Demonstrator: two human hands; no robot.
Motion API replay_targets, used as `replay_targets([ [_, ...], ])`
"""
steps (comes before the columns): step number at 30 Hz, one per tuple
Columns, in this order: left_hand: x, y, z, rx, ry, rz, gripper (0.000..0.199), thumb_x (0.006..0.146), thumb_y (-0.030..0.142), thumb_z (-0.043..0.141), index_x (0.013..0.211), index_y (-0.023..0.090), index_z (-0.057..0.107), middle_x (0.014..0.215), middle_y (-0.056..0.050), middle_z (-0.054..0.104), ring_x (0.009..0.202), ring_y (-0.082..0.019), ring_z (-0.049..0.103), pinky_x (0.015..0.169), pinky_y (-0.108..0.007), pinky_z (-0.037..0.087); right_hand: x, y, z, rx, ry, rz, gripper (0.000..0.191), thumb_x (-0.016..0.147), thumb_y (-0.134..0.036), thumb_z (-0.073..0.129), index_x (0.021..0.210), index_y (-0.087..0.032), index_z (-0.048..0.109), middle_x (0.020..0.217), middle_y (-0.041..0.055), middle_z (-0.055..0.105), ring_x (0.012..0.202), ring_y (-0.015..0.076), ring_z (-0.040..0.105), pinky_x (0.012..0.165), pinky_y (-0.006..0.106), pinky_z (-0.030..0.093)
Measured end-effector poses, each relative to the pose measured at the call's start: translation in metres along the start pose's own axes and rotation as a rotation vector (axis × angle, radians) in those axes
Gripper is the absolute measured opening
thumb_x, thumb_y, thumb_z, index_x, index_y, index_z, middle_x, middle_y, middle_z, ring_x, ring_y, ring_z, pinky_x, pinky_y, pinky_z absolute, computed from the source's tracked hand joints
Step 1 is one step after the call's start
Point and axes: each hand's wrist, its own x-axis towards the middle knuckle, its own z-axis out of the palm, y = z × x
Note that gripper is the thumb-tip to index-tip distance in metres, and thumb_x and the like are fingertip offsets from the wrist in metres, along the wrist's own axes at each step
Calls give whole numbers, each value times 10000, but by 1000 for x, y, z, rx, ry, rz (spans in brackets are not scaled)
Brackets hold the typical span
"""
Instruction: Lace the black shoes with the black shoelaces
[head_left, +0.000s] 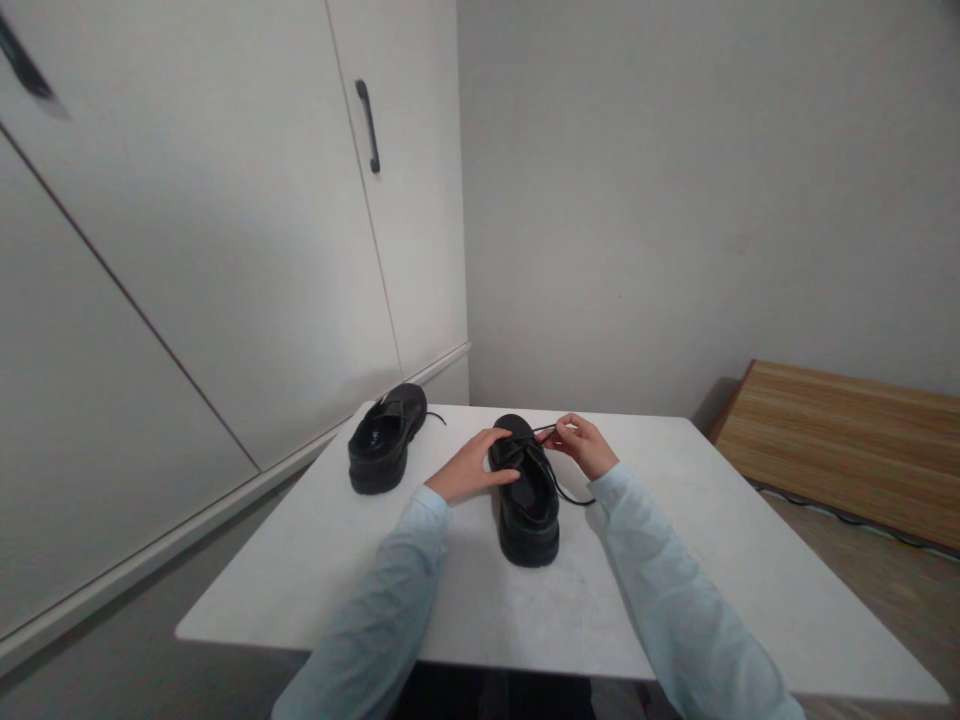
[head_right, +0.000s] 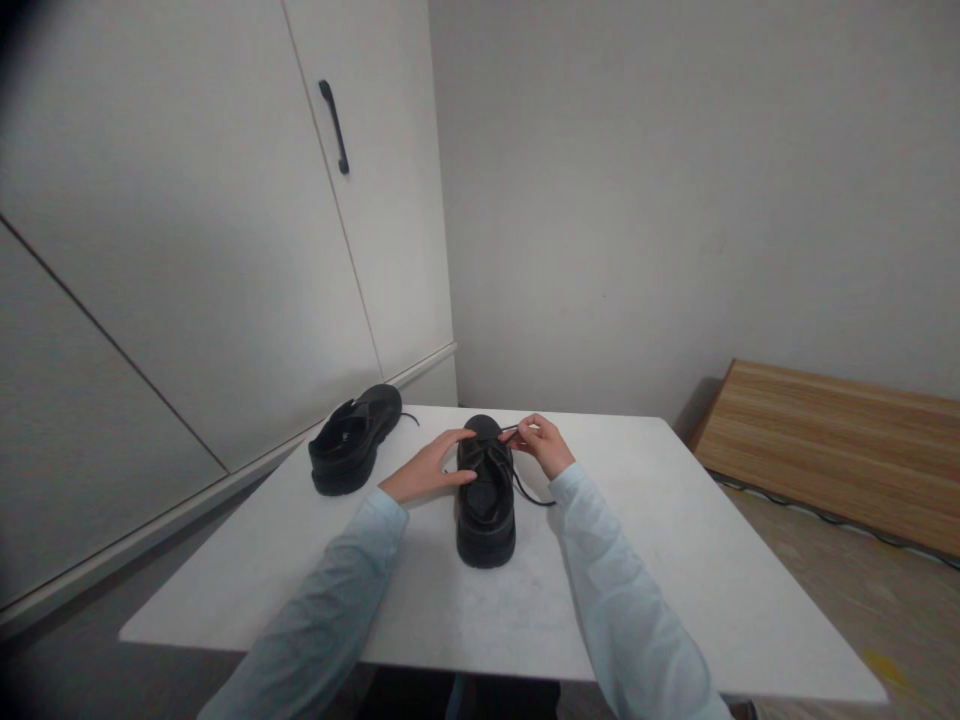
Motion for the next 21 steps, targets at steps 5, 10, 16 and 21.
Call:
replay_targets([
  [5, -1, 1, 0, 5, 4, 6, 625, 691, 446, 670, 1233, 207, 470, 1273, -119, 489, 1196, -238, 453, 1045, -411, 327, -2, -2, 5, 47, 16, 3, 421, 661, -566, 651, 730, -217, 425, 670, 33, 699, 718, 200, 676, 750, 394, 503],
  [10, 0, 1, -1, 11, 1, 8, 627, 692, 446, 669, 1234, 205, 469, 1268, -121, 494, 1189, -239, 457, 1042, -419, 327, 0, 0, 2, -70, 35, -37, 397, 706, -567, 596, 757, -218, 413, 610, -7, 661, 653, 172, 656, 689, 349, 499],
  [16, 0, 2, -1, 26, -3, 4, 629, 692, 437, 672, 1233, 186, 470, 1263, -127, 498, 1188, -244, 460, 1041, -419, 332, 3, 5, 0, -234, 57, -135, 373, 749, -574, 530, 767, -221, 411, 532, -35, 593, 543, 144, 581, 617, 311, 474],
  [21, 0, 3, -1, 24, -5, -10, 610, 699, 412, 672, 1227, 183, 471, 1271, -132, 491, 1192, -244, 456, 1040, -413, 332, 1, 6, -1, -467, 91, -203, 260, 838, -477, 426, 776, -226, 399, 522, -41, 564, 528, 139, 539, 614, 294, 438],
])
